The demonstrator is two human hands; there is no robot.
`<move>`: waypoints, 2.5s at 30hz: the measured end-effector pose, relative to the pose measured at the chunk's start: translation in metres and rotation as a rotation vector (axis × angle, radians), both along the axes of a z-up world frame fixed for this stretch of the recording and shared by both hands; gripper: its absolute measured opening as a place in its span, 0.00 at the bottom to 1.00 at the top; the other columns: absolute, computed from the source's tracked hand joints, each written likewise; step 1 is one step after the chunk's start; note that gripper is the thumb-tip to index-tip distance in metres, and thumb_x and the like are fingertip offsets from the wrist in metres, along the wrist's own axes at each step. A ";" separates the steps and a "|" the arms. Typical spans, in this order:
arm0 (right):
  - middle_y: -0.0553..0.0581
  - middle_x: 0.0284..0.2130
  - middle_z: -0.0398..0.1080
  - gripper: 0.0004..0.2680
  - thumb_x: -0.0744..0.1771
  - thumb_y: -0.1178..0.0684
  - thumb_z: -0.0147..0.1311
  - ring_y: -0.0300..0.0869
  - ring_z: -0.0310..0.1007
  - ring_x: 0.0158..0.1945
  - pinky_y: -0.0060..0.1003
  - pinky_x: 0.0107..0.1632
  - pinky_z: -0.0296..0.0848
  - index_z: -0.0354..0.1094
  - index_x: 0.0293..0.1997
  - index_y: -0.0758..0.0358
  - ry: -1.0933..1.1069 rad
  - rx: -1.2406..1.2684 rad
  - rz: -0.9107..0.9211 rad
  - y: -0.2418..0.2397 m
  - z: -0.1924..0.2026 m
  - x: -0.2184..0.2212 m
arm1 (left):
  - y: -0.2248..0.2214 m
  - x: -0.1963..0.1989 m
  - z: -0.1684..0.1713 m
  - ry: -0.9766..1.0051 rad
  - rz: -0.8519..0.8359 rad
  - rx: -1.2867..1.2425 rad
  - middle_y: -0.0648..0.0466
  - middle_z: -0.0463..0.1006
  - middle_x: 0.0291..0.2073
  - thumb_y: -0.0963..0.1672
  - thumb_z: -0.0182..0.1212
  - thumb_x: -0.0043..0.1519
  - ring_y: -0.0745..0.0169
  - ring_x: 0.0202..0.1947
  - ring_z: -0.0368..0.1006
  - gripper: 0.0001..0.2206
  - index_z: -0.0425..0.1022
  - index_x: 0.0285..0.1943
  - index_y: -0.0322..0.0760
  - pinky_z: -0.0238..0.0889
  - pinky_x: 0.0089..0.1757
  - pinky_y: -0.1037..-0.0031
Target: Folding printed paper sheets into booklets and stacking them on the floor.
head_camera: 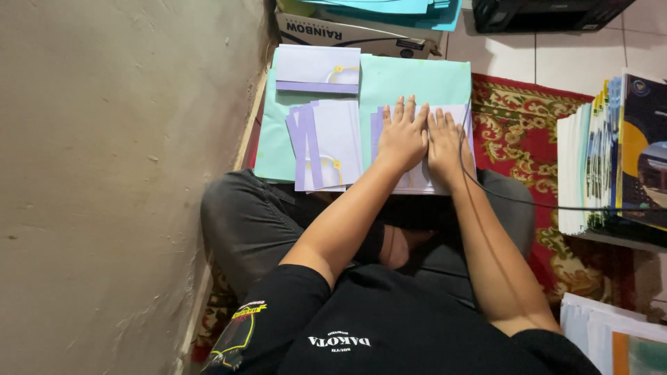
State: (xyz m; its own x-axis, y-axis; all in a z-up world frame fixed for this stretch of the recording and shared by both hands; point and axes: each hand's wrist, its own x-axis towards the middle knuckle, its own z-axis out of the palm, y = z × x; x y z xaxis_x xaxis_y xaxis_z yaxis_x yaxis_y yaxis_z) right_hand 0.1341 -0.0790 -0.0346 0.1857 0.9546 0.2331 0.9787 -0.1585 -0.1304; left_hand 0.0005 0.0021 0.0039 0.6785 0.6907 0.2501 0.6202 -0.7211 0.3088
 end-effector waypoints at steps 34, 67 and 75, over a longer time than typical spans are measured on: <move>0.69 0.69 0.61 0.20 0.70 0.58 0.40 0.59 0.61 0.70 0.51 0.71 0.56 0.57 0.74 0.65 0.054 0.283 -0.040 -0.049 -0.009 -0.016 | -0.070 -0.045 -0.028 -0.113 -0.314 0.209 0.43 0.66 0.70 0.46 0.50 0.63 0.41 0.72 0.59 0.26 0.64 0.72 0.36 0.55 0.63 0.45; 0.71 0.69 0.55 0.29 0.67 0.47 0.59 0.68 0.66 0.64 0.61 0.59 0.70 0.53 0.75 0.68 0.141 0.270 -0.441 -0.060 0.021 -0.042 | -0.048 -0.042 -0.002 -0.287 -0.178 0.274 0.41 0.70 0.65 0.51 0.67 0.55 0.33 0.67 0.65 0.26 0.73 0.63 0.43 0.58 0.60 0.34; 0.59 0.41 0.73 0.20 0.66 0.52 0.63 0.56 0.76 0.46 0.49 0.44 0.74 0.69 0.64 0.68 0.328 0.467 -0.357 -0.065 -0.016 0.046 | -0.050 -0.052 0.014 -0.042 -0.240 0.062 0.43 0.62 0.73 0.54 0.49 0.67 0.43 0.75 0.55 0.28 0.62 0.75 0.42 0.45 0.68 0.44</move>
